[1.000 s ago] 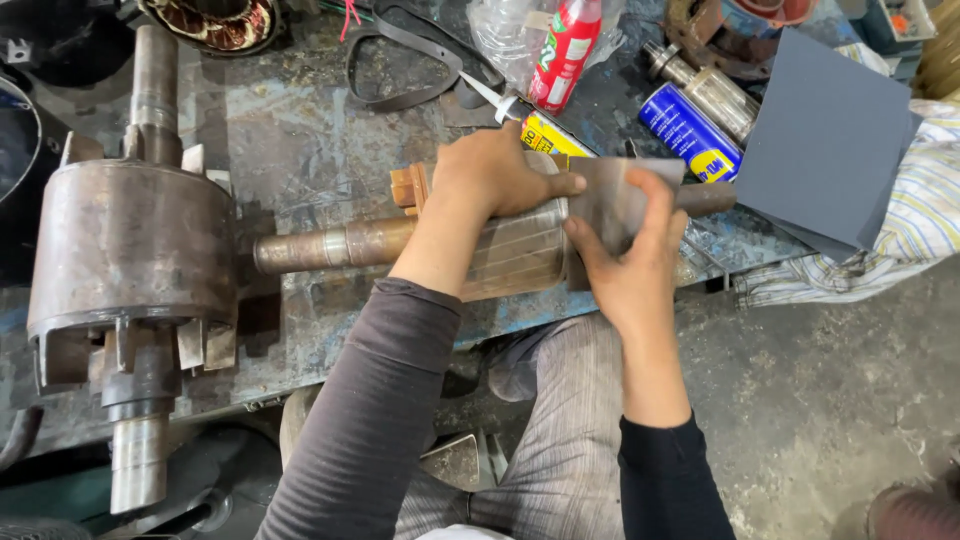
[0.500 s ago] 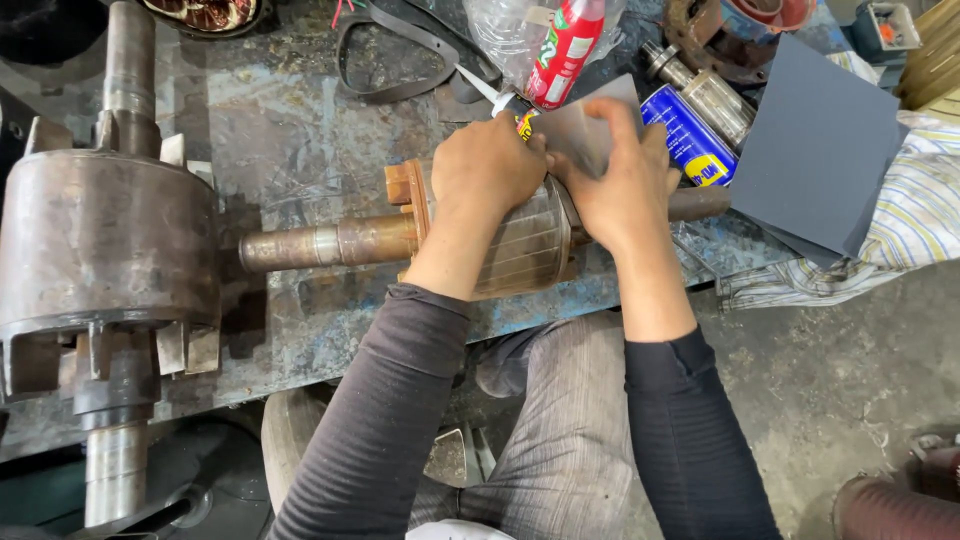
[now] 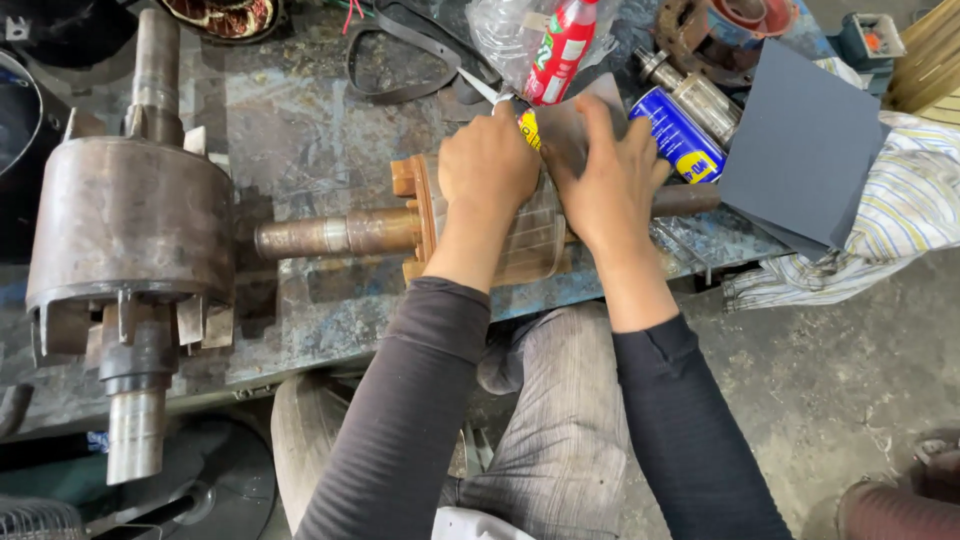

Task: Sanding the surface of a motor rotor using sandpaper to clean or smooth it on a workbench.

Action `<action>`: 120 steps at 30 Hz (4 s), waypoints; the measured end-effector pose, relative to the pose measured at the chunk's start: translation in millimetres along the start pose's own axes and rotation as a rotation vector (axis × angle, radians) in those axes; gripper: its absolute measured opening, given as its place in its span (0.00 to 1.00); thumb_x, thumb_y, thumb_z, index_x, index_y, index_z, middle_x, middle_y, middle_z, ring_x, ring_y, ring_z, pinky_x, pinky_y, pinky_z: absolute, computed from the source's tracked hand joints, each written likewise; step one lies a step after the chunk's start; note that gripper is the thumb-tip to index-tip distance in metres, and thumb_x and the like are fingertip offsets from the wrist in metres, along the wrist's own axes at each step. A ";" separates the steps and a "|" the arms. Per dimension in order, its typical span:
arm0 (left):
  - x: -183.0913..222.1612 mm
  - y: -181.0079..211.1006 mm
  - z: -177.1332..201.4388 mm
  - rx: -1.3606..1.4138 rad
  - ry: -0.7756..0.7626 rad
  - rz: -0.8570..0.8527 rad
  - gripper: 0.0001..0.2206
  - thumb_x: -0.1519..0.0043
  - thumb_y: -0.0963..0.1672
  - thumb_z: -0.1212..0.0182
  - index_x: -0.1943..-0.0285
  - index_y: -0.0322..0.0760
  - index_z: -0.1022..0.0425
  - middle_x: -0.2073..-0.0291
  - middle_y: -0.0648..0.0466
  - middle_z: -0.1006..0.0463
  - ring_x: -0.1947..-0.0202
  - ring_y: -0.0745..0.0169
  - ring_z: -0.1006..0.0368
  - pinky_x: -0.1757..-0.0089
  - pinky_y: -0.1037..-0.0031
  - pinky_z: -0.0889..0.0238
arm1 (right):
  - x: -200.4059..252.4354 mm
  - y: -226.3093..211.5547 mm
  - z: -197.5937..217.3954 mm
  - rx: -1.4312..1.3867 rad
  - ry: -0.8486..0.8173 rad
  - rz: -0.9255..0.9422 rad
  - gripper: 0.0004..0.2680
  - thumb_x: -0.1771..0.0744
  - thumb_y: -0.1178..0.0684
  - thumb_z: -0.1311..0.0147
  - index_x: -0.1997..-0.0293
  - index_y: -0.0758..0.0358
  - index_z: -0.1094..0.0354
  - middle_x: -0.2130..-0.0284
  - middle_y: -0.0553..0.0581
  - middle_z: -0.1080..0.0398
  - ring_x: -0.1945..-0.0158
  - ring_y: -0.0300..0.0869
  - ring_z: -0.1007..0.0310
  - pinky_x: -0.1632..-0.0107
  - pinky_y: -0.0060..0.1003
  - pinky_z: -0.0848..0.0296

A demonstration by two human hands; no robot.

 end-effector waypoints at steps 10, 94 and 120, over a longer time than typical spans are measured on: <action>-7.8 -3.9 -5.1 -0.069 0.089 0.012 0.14 0.38 0.46 0.49 0.52 0.41 0.18 0.63 0.46 0.14 0.56 0.38 0.15 0.55 0.53 0.27 | 43.0 5.2 16.2 -0.009 0.061 0.013 0.20 0.31 0.39 0.34 0.32 0.44 0.35 0.57 0.59 0.45 0.51 0.68 0.35 0.53 0.58 0.41; -10.8 -20.6 10.7 -0.151 0.053 -0.155 0.23 0.29 0.50 0.62 0.42 0.36 0.21 0.52 0.40 0.15 0.46 0.35 0.20 0.40 0.49 0.42 | 70.2 -24.7 18.9 0.036 0.245 0.358 0.18 0.27 0.32 0.51 0.43 0.51 0.21 0.55 0.63 0.39 0.50 0.61 0.39 0.44 0.55 0.50; -30.1 -21.4 10.5 -0.114 -0.029 -0.040 0.17 0.36 0.44 0.58 0.49 0.42 0.20 0.54 0.43 0.16 0.51 0.35 0.23 0.45 0.47 0.41 | 73.3 -23.8 12.0 0.189 -0.026 0.336 0.22 0.23 0.38 0.54 0.17 0.42 0.53 0.34 0.82 0.44 0.50 0.71 0.37 0.52 0.62 0.35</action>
Point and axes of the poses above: each hand's wrist, its own x-axis away from the middle knuckle, its own z-axis out of the back of the hand, y = z × x, the point moved 9 cm from there along -x, towards the middle knuckle
